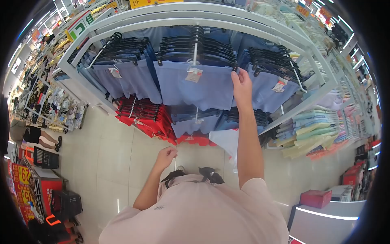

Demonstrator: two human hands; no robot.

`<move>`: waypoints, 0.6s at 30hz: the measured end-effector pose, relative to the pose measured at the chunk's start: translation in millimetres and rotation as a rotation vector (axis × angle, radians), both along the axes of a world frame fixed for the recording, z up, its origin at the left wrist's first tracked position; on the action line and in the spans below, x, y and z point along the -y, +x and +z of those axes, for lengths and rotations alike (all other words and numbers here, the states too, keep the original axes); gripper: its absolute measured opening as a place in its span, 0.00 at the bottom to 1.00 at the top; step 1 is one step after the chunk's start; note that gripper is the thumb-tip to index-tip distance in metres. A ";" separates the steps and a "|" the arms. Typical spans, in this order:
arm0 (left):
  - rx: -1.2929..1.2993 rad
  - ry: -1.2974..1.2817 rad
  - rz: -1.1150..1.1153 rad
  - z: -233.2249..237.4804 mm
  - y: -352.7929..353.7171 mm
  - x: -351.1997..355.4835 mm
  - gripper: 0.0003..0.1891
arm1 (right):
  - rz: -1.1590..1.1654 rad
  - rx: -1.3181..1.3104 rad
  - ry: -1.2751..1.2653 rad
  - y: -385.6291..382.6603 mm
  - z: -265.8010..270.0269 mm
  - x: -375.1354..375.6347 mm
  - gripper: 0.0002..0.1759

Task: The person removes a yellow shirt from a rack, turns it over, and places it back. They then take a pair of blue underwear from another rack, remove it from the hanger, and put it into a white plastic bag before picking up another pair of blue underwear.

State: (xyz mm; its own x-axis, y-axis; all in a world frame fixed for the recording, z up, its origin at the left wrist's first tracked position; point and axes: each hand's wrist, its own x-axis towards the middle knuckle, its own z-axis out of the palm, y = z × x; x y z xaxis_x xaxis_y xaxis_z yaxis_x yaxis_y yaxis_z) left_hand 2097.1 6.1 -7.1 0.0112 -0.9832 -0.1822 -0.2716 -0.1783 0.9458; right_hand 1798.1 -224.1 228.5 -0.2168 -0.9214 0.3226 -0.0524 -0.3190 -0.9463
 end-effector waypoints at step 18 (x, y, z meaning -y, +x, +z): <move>-0.206 -0.020 -0.018 35.0 68.4 31.1 0.08 | -0.353 -0.376 -0.163 28.0 74.3 -57.7 0.16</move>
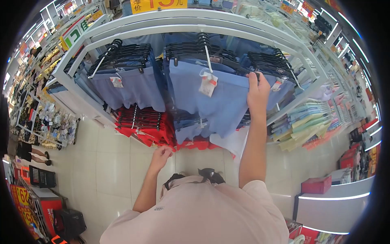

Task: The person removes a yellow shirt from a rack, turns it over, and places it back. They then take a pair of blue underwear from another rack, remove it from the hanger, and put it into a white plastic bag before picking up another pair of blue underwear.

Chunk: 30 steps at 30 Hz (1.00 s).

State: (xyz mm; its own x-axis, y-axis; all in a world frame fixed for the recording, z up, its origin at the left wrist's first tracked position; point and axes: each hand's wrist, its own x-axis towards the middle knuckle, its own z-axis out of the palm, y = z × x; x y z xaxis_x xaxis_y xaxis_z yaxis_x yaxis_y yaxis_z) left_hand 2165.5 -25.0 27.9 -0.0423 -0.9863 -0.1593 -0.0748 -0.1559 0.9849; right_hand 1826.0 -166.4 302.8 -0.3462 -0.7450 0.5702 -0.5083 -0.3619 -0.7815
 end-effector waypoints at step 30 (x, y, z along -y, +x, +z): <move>-0.553 -0.013 0.209 165.8 -26.2 14.6 0.16 | 0.289 0.469 0.350 -6.4 -74.6 -106.4 0.18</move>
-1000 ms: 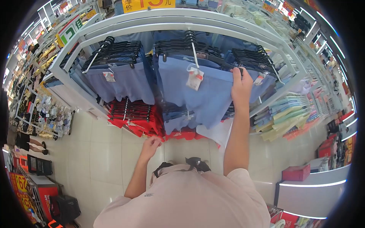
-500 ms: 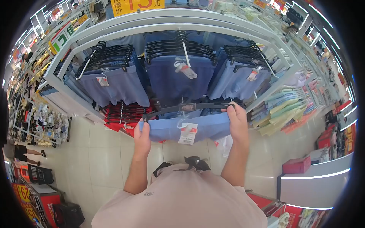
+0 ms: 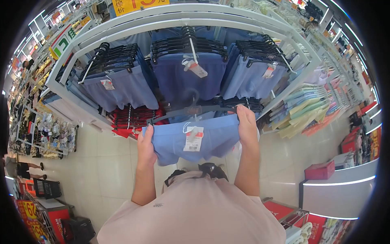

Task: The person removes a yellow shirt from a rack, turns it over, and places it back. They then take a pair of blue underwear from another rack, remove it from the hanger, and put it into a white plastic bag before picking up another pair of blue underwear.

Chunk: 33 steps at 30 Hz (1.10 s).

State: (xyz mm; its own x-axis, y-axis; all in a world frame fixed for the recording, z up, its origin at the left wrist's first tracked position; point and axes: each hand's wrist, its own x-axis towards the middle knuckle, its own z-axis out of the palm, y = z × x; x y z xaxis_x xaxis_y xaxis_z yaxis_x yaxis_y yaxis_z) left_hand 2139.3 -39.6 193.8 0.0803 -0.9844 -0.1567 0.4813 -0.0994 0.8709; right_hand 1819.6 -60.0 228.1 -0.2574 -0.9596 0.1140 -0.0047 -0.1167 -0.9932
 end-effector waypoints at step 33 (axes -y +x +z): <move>-0.119 -0.164 0.108 0.6 60.7 0.4 0.25 | 0.475 -0.020 0.525 18.9 -128.7 -48.3 0.27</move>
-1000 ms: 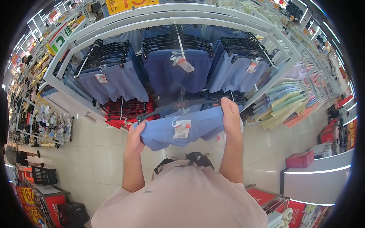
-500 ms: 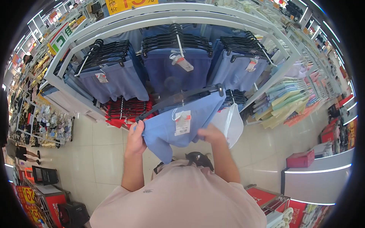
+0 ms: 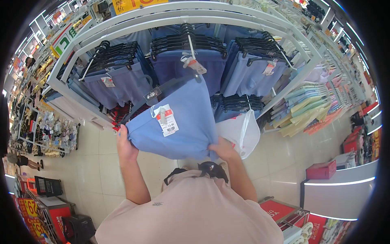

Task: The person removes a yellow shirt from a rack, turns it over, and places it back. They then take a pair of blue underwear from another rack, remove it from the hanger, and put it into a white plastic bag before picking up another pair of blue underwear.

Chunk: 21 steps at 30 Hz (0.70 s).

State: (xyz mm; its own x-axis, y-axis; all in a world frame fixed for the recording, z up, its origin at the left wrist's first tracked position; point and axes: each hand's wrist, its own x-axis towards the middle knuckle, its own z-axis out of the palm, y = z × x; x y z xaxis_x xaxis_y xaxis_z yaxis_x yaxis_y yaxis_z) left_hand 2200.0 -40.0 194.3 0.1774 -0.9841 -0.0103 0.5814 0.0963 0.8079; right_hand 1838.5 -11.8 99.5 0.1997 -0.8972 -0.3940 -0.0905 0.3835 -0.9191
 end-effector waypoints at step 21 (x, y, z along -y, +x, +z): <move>0.050 -0.032 0.031 -5.3 18.9 -5.8 0.27 | 0.011 -0.120 -0.087 -22.5 13.0 -1.0 0.16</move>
